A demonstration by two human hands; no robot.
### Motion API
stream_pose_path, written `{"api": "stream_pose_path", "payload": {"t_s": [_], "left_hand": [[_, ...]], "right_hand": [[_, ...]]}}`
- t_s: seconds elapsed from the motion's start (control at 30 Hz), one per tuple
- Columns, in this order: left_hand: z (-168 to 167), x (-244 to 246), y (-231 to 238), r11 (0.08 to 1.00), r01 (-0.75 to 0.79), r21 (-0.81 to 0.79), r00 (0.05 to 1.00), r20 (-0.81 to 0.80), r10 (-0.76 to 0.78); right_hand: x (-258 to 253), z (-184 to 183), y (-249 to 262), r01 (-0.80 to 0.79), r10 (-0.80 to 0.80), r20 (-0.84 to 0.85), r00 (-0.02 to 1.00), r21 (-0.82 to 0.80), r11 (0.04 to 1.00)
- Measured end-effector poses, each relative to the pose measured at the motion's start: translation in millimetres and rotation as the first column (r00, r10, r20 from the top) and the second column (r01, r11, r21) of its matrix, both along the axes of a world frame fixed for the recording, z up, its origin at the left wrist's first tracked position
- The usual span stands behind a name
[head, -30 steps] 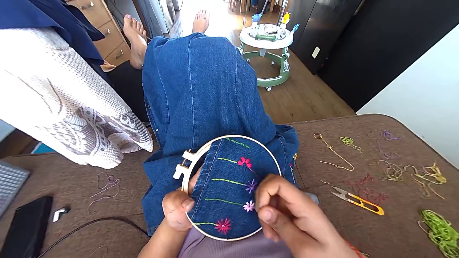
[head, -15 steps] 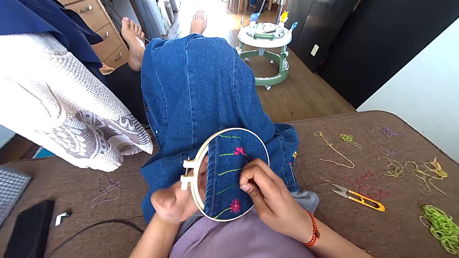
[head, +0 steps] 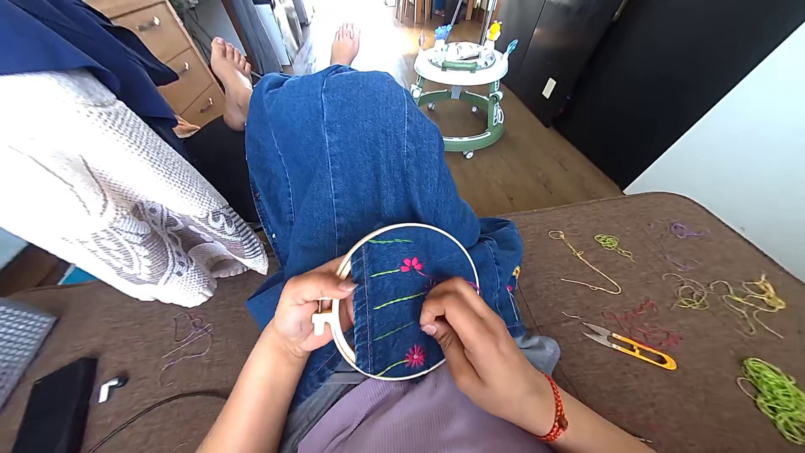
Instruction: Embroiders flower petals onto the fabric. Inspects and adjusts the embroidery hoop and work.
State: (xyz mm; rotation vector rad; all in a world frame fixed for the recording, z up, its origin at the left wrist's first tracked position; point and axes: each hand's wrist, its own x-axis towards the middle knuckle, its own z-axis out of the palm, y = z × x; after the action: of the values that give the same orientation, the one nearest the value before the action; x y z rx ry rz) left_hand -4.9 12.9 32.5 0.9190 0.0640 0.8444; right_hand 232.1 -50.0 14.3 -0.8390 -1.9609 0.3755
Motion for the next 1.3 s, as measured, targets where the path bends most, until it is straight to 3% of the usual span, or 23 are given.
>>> {"api": "stream_pose_path", "payload": {"t_s": [0.17,0.57,1.1,1.3], "left_hand": [[-29,8,-18,0.991,-0.124,0.056,0.972,0.206,0.111],[-40,15,-29,0.98,-0.182,0.076,0.967,0.194,0.164],[-39,16,-27,0.983,-0.182,-0.002,0.961,0.211,0.178],[-40,14,-24,0.99,-0.134,-0.041,0.962,0.236,0.14]], "right_hand": [[0,8,5,0.06,-0.056,-0.09,0.994,0.04,0.997],[-4,13,4,0.166,-0.175,-0.141,0.974,-0.077,0.983],[0,14,8,0.097,-0.131,-0.2,0.971,-0.172,0.98],[5,20,9,0.013,-0.106,-0.299,0.948,-0.298,0.955]]}}
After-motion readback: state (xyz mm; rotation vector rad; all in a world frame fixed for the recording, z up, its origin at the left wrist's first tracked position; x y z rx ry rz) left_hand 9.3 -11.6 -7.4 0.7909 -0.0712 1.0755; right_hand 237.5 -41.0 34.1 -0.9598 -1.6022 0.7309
